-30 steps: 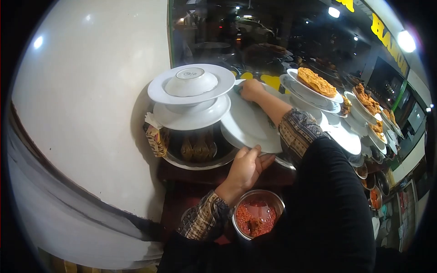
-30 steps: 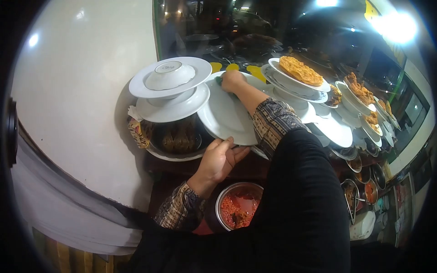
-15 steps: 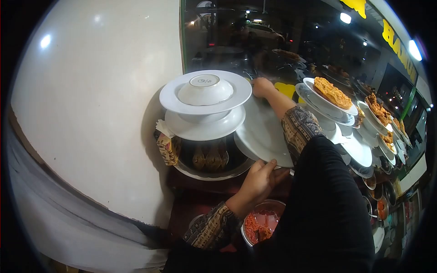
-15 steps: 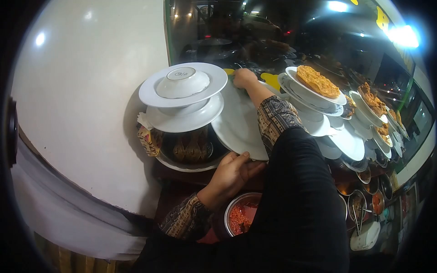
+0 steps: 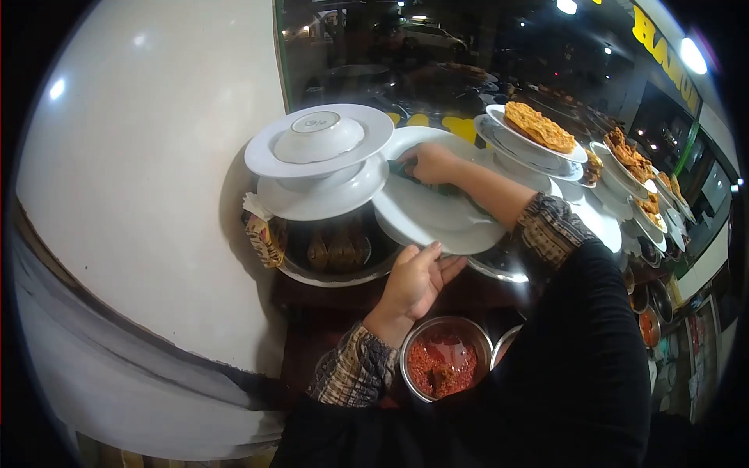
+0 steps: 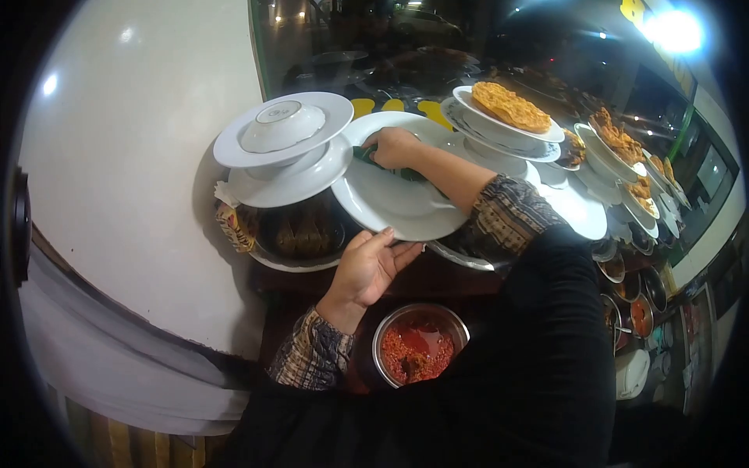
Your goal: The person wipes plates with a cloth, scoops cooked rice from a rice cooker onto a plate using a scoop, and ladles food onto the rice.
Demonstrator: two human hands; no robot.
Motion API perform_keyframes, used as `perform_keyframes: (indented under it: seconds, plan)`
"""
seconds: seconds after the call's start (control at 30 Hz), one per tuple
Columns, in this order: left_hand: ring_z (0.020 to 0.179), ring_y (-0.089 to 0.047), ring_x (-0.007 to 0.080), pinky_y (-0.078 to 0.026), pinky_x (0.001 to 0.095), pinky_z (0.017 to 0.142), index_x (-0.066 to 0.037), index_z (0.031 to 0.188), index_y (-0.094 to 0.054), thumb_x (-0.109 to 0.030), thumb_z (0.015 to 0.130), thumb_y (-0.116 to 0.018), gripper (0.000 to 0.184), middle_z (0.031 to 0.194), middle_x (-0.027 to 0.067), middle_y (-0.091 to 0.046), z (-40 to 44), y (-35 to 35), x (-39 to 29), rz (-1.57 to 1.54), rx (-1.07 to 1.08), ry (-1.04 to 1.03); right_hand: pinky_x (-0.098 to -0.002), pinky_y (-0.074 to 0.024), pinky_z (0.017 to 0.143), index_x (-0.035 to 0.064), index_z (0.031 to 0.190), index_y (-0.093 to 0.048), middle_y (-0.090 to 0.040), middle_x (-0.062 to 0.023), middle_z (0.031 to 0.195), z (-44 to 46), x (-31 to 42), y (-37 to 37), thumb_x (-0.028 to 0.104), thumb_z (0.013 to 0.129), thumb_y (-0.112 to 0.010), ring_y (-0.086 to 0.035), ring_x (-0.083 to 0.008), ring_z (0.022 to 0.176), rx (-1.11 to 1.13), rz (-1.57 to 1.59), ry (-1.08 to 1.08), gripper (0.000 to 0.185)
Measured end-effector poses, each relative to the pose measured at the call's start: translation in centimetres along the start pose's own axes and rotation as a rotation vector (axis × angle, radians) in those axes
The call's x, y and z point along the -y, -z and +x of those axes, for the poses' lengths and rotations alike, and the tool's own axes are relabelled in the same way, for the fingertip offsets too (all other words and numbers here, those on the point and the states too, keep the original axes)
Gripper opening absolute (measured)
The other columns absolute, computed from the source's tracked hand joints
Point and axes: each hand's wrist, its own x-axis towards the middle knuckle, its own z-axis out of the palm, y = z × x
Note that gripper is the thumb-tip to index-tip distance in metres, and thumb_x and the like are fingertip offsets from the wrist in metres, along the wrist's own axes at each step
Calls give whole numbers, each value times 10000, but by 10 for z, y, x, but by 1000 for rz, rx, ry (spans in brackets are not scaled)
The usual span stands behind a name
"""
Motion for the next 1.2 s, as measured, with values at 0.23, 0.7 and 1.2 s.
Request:
perform_keyframes:
  seconds: [0.23,0.7,1.2]
  plan:
    - [1150,-549,313,-489,416,978,60,1282,-371,-111,994,-345,336,1244,213,-513,1,-2,4,31,-39,-39,-384,-464,900,158,1117,-686,-628,-157,1127,-82,31,12,154,805,-633,-615,-320,991,54,28,55,317]
    - [1078,-550,304,-439,462,953,-52,1208,-481,-500,967,-239,564,1092,107,-567,-7,5,8,-460,238,-90,-430,-470,843,153,1105,-666,-607,-138,989,-193,78,24,167,817,-613,-604,-333,930,-42,26,208,294]
    - [988,-621,245,-482,353,922,6,1150,-546,-254,985,-436,327,1110,139,-612,-101,96,27,-261,-201,-136,-301,-463,857,86,1237,-591,-658,-74,1014,-232,123,-57,140,901,-606,-594,-143,951,107,1181,69,340]
